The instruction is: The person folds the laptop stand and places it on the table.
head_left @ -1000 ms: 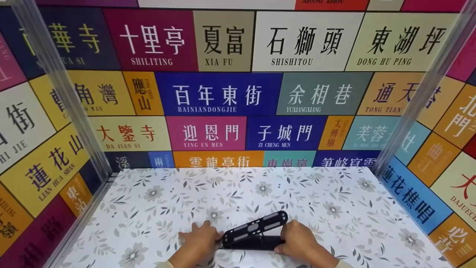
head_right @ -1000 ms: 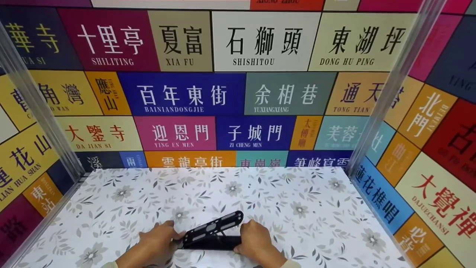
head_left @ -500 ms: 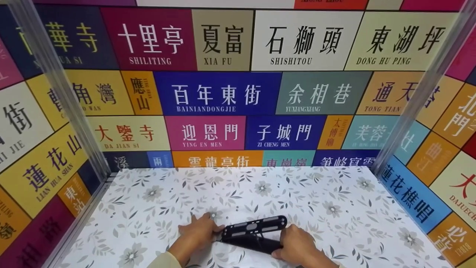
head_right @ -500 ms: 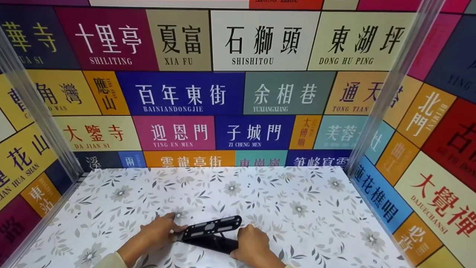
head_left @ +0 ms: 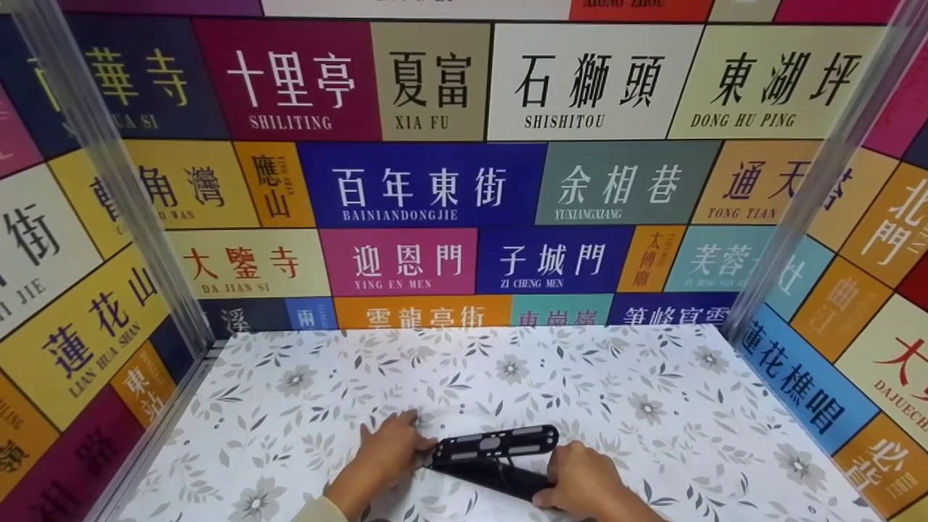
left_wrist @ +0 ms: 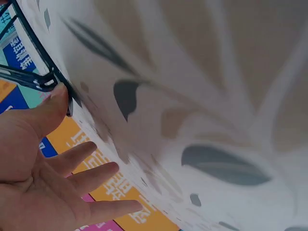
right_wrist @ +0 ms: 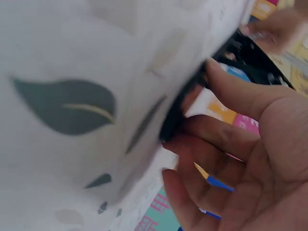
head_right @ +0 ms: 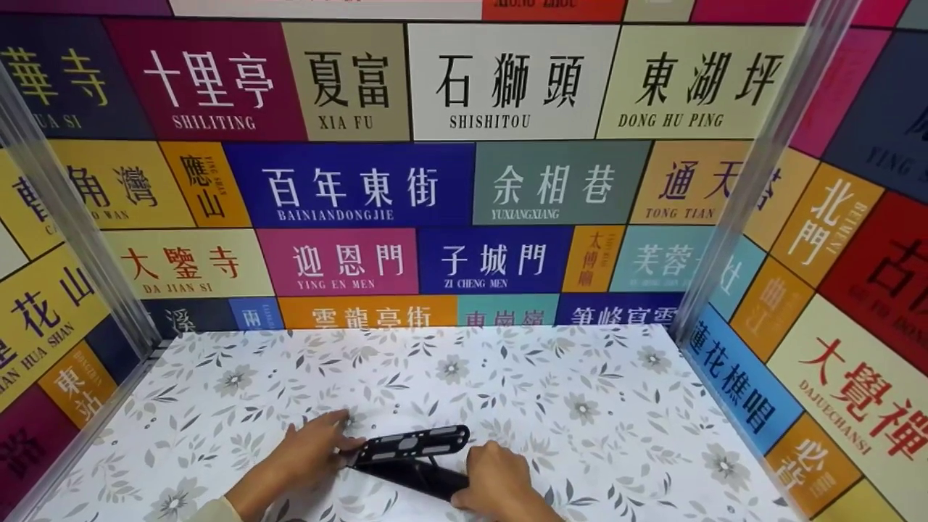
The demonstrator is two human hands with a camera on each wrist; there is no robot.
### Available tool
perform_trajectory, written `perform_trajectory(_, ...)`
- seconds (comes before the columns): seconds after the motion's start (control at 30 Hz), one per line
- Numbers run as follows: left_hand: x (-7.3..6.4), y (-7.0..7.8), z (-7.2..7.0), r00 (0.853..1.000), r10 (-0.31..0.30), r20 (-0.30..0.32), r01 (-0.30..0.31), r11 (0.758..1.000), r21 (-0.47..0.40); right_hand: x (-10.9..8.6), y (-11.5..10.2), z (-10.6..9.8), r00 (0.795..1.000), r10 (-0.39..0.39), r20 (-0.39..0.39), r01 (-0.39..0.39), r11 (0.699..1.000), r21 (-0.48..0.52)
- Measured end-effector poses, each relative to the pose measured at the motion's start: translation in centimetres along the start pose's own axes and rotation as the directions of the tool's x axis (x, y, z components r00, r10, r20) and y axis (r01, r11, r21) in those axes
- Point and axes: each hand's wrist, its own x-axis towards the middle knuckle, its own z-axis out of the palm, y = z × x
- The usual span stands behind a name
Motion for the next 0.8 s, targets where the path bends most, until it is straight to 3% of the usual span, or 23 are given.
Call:
perform_trajectory(0.17,-0.9,1.9,0.3,0.984,0.12,-0.135,-0.096,0.981,0.169,0.9,1.5,-1.8,0.984,-0.047,0.175,0.032,0.996,0.087)
perform_trajectory(0.23,-1.1,3.0,0.1,0.98,0.126,-0.151,-0.099,0.98,0.172,1.6,2.1,-2.3,0.972,-0.085,0.22,0.055,0.989,0.138)
perform_trajectory(0.4,-1.4,5.2,0.0,0.977,0.1,-0.187,-0.093,0.995,0.048,3.2,3.3,-3.0,0.944,-0.094,0.315,0.013,0.968,0.252)
perform_trajectory(0.6,-1.0,5.9,0.8,0.96,0.123,-0.25,-0.133,0.991,-0.022,4.7,3.7,-2.2,0.892,-0.077,0.446,-0.016,0.979,0.202)
perform_trajectory(0.67,-0.9,5.9,0.9,0.959,0.12,-0.258,-0.138,0.989,-0.053,4.9,3.4,-1.9,0.891,-0.081,0.448,-0.003,0.983,0.183)
perform_trajectory(0.8,-0.8,5.9,0.9,0.961,0.091,-0.26,-0.128,0.983,-0.128,5.1,2.6,-1.4,0.907,-0.081,0.413,0.009,0.985,0.174)
